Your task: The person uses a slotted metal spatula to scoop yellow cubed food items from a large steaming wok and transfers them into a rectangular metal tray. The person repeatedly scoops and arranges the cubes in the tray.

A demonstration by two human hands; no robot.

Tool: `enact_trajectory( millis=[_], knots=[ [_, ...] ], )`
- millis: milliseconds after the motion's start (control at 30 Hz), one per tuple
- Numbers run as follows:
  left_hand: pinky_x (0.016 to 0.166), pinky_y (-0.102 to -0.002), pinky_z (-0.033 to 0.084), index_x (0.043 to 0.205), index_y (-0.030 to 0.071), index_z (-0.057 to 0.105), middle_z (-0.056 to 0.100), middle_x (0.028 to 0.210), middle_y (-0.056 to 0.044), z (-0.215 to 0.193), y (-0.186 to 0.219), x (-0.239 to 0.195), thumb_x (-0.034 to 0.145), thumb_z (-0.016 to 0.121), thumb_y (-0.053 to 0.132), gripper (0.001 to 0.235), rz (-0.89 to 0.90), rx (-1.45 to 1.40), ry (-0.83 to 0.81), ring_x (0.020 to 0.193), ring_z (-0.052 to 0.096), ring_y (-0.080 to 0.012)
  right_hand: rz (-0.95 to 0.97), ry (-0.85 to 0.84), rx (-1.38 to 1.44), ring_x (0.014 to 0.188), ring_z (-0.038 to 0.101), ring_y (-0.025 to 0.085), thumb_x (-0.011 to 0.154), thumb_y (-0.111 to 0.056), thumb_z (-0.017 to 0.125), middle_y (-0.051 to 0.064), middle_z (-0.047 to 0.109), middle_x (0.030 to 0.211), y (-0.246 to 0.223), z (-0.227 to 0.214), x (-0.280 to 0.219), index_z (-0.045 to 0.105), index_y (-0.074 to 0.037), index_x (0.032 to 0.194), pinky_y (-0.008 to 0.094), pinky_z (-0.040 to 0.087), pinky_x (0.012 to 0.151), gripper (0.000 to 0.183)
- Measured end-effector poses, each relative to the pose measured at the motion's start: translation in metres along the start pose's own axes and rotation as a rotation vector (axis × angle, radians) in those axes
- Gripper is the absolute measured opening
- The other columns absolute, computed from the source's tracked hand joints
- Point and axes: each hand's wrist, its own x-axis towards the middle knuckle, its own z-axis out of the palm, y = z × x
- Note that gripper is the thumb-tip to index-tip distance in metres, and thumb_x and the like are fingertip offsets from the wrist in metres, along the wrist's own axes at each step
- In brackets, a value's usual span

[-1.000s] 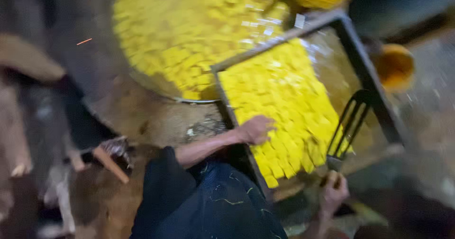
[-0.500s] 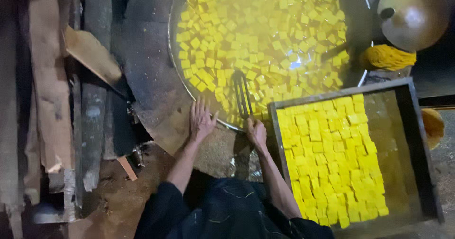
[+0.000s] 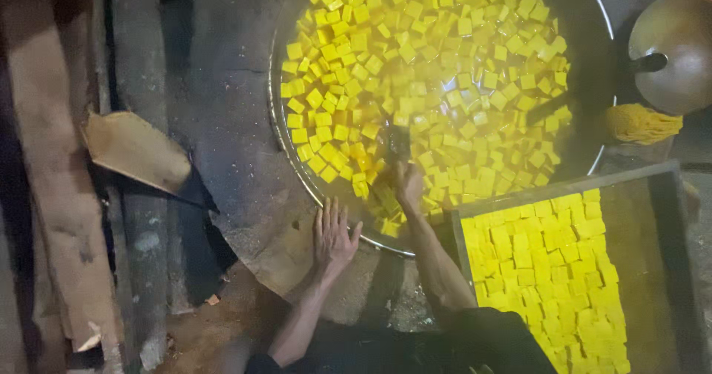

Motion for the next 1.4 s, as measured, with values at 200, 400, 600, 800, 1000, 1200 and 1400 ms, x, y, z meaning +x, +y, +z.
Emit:
enact_trajectory(
  millis=[200, 400, 600, 800, 1000, 1200, 1400],
  knots=[
    [0.122, -0.052, 0.015, 0.141, -0.003, 0.052, 0.037, 0.158, -0.024, 0.013, -0.009, 0.007, 0.101, 0.044, 0.05, 0.067, -0.002, -0.008, -0.056, 0.151, 0.025, -0.0386, 0.022, -0.035, -0.173, 0.08, 0.068, 0.039, 0.098, -0.047, 0.064, 0.022, 0.07, 0.085, 0.015, -0.033, -0.005, 0.071, -0.003, 0.107, 0.049, 0.051, 0.072, 0.045],
    [0.123, -0.051, 0.014, 0.142, -0.004, 0.052, 0.036, 0.159, -0.024, 0.011, -0.008, 0.004, 0.103, 0.045, 0.049, 0.066, -0.043, -0.093, -0.108, 0.152, 0.023, -0.0374, -0.046, 0.021, -0.293, 0.077, 0.066, 0.043, 0.097, -0.049, 0.066, 0.022, 0.069, 0.082, 0.021, -0.036, -0.01, 0.069, -0.003, 0.101, 0.053, 0.049, 0.068, 0.046],
    [0.123, -0.052, 0.016, 0.138, -0.004, 0.055, 0.039, 0.157, -0.025, 0.006, -0.005, 0.005, 0.1, 0.05, 0.045, 0.062, -0.047, -0.102, -0.087, 0.151, 0.025, -0.0378, -0.137, 0.02, -0.166, 0.077, 0.067, 0.043, 0.098, -0.048, 0.065, 0.021, 0.071, 0.081, -0.003, -0.013, 0.052, 0.069, -0.004, 0.101, 0.053, 0.05, 0.067, 0.043],
    [0.122, -0.052, 0.017, 0.136, -0.005, 0.056, 0.042, 0.154, -0.025, 0.0, -0.001, 0.009, 0.099, 0.054, 0.044, 0.062, -0.042, -0.105, -0.044, 0.149, 0.029, -0.0386, -0.086, 0.016, -0.128, 0.079, 0.069, 0.042, 0.092, -0.046, 0.069, 0.022, 0.071, 0.083, -0.022, -0.014, 0.064, 0.071, -0.005, 0.103, 0.05, 0.052, 0.069, 0.042],
    [0.122, -0.053, 0.019, 0.136, -0.005, 0.056, 0.043, 0.153, -0.025, -0.004, -0.001, 0.008, 0.099, 0.054, 0.043, 0.06, -0.029, -0.093, -0.06, 0.149, 0.03, -0.039, -0.116, 0.004, -0.127, 0.08, 0.069, 0.041, 0.095, -0.044, 0.068, 0.022, 0.071, 0.084, -0.009, -0.029, 0.038, 0.072, -0.004, 0.101, 0.048, 0.052, 0.07, 0.041],
    [0.12, -0.054, 0.019, 0.136, -0.005, 0.055, 0.042, 0.154, -0.027, 0.002, -0.005, 0.01, 0.099, 0.054, 0.044, 0.062, 0.009, -0.082, 0.004, 0.148, 0.03, -0.0404, -0.109, 0.038, -0.04, 0.073, 0.069, 0.037, 0.094, -0.042, 0.068, 0.02, 0.07, 0.08, 0.011, -0.043, -0.021, 0.073, -0.004, 0.104, 0.046, 0.053, 0.067, 0.039],
    [0.122, -0.054, 0.02, 0.138, -0.006, 0.055, 0.042, 0.154, -0.026, 0.001, -0.004, 0.004, 0.102, 0.052, 0.044, 0.062, 0.001, -0.089, -0.018, 0.149, 0.031, -0.0403, 0.071, -0.082, -0.039, 0.068, 0.071, 0.035, 0.092, -0.048, 0.068, 0.018, 0.071, 0.075, 0.013, -0.056, -0.056, 0.073, -0.005, 0.101, 0.047, 0.053, 0.064, 0.044]
  ],
)
